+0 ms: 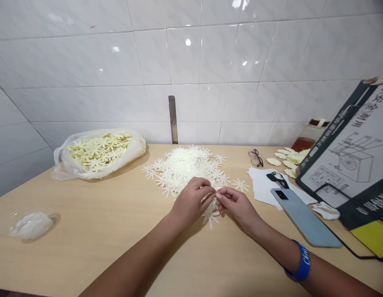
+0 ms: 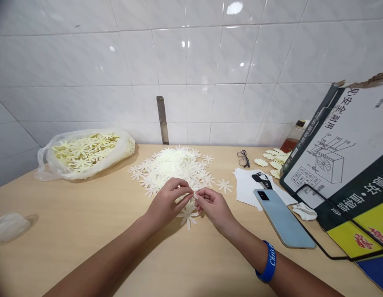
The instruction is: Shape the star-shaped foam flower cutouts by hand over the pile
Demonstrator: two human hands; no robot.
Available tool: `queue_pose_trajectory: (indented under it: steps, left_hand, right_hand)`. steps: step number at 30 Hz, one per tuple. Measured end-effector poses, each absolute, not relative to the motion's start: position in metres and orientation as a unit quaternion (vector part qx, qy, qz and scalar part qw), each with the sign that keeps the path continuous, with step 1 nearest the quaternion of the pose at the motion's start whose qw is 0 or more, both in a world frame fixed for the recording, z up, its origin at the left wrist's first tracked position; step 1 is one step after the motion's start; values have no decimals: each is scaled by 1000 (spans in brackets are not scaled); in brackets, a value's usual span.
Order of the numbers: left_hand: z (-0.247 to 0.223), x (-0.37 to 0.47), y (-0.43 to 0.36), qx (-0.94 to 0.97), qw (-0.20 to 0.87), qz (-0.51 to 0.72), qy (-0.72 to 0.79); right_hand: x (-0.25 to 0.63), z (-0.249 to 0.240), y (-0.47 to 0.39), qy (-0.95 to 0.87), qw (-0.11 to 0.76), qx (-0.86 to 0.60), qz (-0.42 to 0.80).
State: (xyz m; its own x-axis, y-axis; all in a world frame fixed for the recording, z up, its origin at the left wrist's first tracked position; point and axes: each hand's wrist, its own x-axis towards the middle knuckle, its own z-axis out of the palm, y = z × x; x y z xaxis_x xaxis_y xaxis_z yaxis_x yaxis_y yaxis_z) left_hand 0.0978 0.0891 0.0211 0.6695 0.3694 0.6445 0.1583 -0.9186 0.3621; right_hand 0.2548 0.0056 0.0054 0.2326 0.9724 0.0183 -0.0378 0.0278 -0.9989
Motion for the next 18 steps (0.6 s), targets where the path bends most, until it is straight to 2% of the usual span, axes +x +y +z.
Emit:
queue_pose_trajectory:
  steps: [9,18]
  left_hand:
    - [23,99,89,896,192,364,166]
    - [29,102,83,766,423,376,304]
  right_hand:
    - [257,6,6,-439,566,-528,456]
    - [258,3,7,-434,580,-521,452]
